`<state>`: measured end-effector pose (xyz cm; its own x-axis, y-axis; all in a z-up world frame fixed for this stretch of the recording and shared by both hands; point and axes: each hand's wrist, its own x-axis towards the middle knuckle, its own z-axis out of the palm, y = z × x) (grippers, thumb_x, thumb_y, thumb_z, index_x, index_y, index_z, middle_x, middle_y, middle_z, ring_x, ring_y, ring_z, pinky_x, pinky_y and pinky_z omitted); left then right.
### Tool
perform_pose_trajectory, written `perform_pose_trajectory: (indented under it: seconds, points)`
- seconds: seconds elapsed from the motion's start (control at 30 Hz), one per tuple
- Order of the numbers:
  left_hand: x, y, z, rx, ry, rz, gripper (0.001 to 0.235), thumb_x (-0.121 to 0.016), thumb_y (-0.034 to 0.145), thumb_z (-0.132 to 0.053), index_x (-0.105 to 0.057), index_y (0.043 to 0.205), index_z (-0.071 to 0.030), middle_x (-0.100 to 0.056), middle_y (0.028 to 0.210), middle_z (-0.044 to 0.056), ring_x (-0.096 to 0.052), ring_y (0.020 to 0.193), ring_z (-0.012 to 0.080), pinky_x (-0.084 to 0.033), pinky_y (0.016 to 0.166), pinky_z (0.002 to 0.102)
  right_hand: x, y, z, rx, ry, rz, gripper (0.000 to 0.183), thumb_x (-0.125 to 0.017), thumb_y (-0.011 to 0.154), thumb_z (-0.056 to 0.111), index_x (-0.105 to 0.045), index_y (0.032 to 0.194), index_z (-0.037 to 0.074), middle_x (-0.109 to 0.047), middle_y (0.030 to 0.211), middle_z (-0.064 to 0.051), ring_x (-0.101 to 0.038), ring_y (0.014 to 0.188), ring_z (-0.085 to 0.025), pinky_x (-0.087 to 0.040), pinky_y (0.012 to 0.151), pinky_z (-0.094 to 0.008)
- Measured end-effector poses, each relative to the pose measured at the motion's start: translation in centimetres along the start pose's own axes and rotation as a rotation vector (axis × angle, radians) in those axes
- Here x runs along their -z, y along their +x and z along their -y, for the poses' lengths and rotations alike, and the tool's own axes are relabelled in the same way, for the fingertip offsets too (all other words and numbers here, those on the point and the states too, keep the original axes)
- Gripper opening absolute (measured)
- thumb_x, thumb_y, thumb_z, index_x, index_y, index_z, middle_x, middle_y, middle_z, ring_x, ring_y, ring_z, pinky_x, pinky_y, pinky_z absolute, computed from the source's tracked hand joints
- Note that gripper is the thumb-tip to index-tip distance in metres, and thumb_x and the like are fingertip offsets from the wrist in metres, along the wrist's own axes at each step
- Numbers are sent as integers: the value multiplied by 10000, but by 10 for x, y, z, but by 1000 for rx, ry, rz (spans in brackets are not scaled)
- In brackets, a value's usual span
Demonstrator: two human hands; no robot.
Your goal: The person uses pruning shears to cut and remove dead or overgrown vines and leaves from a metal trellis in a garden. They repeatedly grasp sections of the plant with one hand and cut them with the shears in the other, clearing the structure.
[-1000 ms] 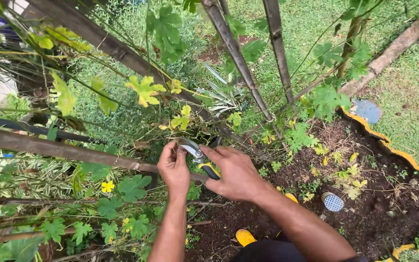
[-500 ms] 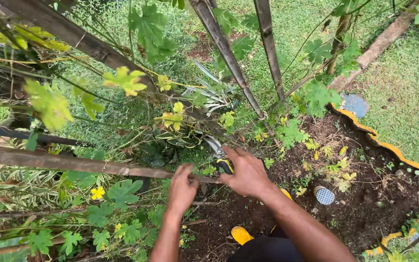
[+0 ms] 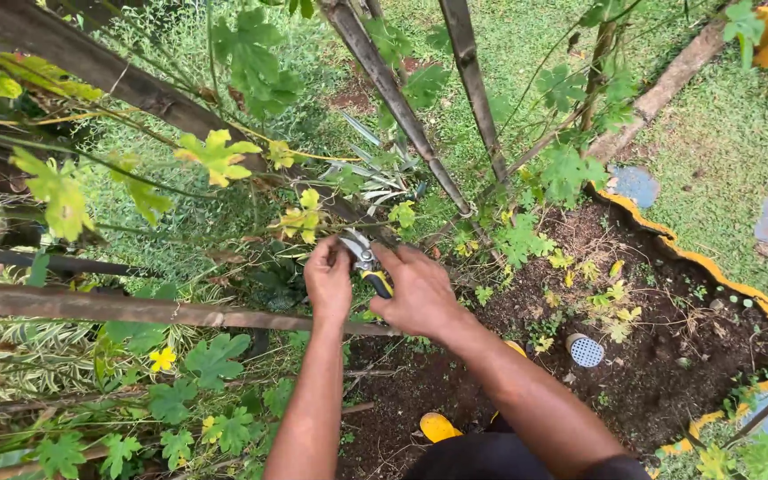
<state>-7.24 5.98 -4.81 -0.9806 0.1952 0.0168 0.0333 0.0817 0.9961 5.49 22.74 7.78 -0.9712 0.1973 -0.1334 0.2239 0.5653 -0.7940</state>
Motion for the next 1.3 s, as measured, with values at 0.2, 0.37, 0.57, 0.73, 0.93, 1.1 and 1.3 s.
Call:
perform_pose_trajectory:
  seconds: [0.2,0.37,0.57,0.73,0.93,1.1,1.3]
  points:
    - [13,-13,5,-29,330,1,81,-638,973,33,-703,1020,25,-680,799,33,-591,726,75,-482,644,237,-21,2,-22,78,-10,129,830,-750,719,249,-486,1485,69,-671,1152,-237,-707,981,-372,-559,920,-454]
    - [22,-36,1,152,765,221,142,-691,882,-85,-797,973,-113,-799,919,41,-745,795,156,-593,734,319,-20,-4,-28,-168,-36,180,830,-707,721,211,-458,1500,72,-656,1222,-217,-736,970,-356,-601,878,-448]
    - [41,-80,37,297,1135,622,185,-721,877,-197,-808,1039,-181,-789,1003,72,-738,863,230,-576,883,406,-42,14,-59,-152,-193,-19,926,-818,695,327,-426,1484,43,-512,1366,-340,-550,1237,-455,-446,1049,-523]
    - [59,-113,71,535,1245,724,159,-687,929,-203,-793,1047,-188,-786,1012,40,-748,895,196,-589,926,403,-48,20,-57,-116,-191,-54,898,-791,699,298,-431,1481,40,-551,1349,-297,-582,1207,-437,-469,1017,-543]
    - [67,-132,52,689,1410,911,343,-746,909,-274,-722,1247,-221,-646,1325,48,-629,1176,223,-444,1134,448,-53,15,-63,-69,-181,119,727,-724,761,250,-505,1429,63,-650,1202,-240,-724,944,-369,-601,835,-453]
    - [63,-130,45,691,1374,829,581,-722,955,-325,-507,1486,-228,-476,1558,67,-503,1383,257,-348,1210,499,-36,5,-64,-272,-322,555,453,-618,913,327,-617,1254,29,-755,1001,-153,-773,879,-282,-622,805,-431]
    - [19,-112,-22,570,1036,634,497,-670,944,-309,-571,1421,-212,-630,1430,57,-658,1253,253,-502,1109,467,-8,-4,-44,22,8,-199,806,-707,718,214,-488,1468,14,-655,1017,-182,-700,842,-308,-601,783,-439]
